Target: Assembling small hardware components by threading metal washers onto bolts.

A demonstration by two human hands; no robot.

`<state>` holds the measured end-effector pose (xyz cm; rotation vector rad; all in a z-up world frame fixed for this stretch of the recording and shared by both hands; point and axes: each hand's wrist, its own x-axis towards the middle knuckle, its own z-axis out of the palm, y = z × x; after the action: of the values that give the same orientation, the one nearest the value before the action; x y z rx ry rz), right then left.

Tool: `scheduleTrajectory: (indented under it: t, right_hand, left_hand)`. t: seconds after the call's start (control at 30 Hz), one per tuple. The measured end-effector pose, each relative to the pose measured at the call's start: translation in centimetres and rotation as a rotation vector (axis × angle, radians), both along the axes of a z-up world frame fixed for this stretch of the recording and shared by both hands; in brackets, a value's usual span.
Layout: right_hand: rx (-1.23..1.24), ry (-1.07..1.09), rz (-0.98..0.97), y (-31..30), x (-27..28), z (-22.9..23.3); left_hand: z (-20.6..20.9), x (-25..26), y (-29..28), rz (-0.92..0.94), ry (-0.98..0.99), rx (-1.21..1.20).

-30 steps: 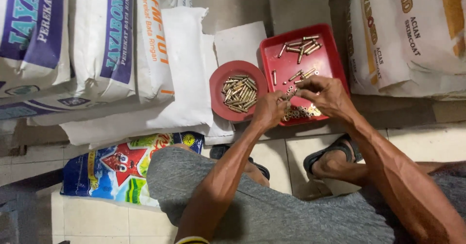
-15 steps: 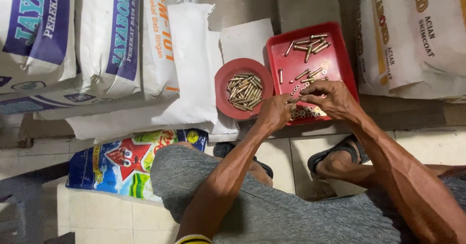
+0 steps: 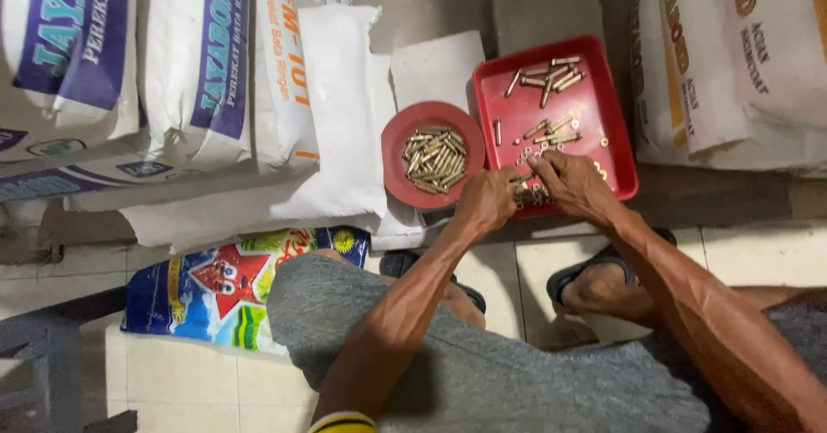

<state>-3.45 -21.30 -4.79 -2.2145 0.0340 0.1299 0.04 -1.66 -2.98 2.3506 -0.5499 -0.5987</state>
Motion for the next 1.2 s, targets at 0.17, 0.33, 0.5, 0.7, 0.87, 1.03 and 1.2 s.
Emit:
scheduleTrajectory:
  t: [0.17,0.33,0.5,0.7,0.87,1.03,1.2]
  right_hand:
    - [0.128,0.112,-0.102,0.8,-0.1,3.1]
    - [0.172,0.212,-0.094,-0.5,0.9,3.1]
    - [0.119,0.380,-0.028,-1.8,0.0,1.9]
    - [0.077,0.258,-0.068,-1.1,0.1,2.5]
    - [0.279,0.188,-0.032,1.1,0.8,5.2]
    - [0.509,0.266,-0.141,2.3,0.6,3.5]
    - [0.666,0.391,-0.565,-0.7,3.6,2.0]
  left_hand:
    - [-0.8,-0.4,-0.6,0.010,0.006,-0.014]
    - [0.2,-0.1,-0.3,0.019,0.045,-0.058]
    - [0.4,-0.4,-0.4,0.036,0.028,-0.118]
    - [0.1,0.5,0.1,0.056,0.071,-0.093]
    - [-0.4,0.7,0.7,0.024,-0.019,-0.107]
    - [3.7,-0.4,2.6,0.046,0.034,-0.172]
    - [3.1,2.6,4.8,0.484,-0.037,-0.418]
